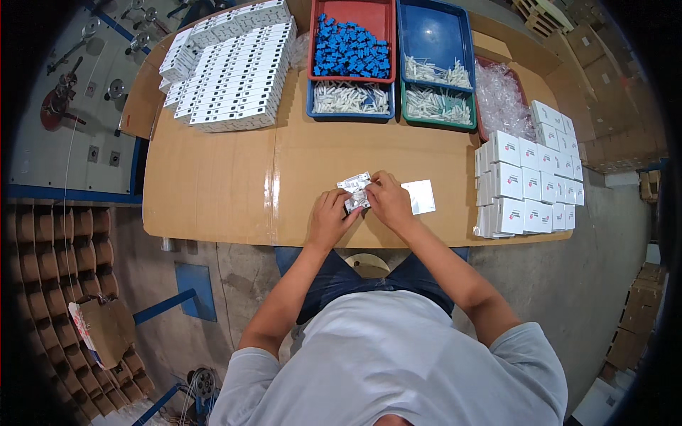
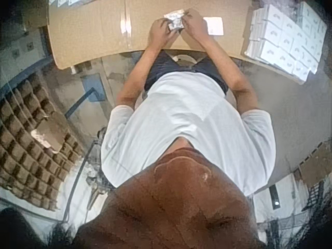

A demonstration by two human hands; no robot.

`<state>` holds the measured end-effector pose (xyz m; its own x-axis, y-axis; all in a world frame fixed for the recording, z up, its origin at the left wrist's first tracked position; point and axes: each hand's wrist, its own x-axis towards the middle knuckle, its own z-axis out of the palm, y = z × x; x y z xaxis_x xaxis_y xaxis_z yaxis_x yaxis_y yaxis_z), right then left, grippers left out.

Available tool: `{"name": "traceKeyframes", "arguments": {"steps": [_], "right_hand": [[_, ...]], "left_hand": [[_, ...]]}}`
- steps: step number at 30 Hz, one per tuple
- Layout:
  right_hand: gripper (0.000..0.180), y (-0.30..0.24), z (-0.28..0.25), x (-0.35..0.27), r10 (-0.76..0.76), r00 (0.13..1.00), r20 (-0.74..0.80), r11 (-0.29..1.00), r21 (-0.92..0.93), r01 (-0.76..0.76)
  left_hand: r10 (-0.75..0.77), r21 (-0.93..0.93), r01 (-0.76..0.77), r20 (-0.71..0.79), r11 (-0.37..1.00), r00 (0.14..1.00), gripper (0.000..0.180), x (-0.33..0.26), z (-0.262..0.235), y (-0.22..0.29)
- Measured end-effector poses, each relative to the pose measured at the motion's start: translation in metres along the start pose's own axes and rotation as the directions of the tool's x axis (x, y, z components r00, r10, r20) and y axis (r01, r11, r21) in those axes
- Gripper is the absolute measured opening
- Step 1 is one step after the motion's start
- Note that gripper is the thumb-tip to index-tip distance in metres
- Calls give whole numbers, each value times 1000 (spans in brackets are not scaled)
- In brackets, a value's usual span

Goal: Packaging small plastic components from bins into small cardboard boxes at a factory workstation.

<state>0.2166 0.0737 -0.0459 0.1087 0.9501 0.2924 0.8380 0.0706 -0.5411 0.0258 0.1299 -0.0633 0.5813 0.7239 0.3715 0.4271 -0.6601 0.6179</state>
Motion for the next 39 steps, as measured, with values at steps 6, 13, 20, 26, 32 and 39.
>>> {"name": "traceKeyframes", "arguments": {"steps": [6,13,20,26,32,39], "right_hand": [[10,-2,6,6,219,976,20,976,-28,-218],[12,0,10,9,334,941,54,940,56,-337],[16,8,-1,8,364,930,45,874,329,-358],[17,26,-29,47,431,901,40,866,261,-426],[16,81,-42,158,181,958,-223,983,73,-168],[15,140,-57,309,-51,947,-318,930,-361,-71]], "left_hand": [[14,53,-16,40,998,999,37,-2,2,1],[3,31,-4,33,1000,999,33,-6,5,1],[-55,51,54,15,997,998,65,-3,1,3],[-142,118,138,23,983,990,107,7,-2,6],[-228,200,210,70,957,971,115,4,4,4],[-238,207,218,77,954,968,103,9,-4,11]]}}
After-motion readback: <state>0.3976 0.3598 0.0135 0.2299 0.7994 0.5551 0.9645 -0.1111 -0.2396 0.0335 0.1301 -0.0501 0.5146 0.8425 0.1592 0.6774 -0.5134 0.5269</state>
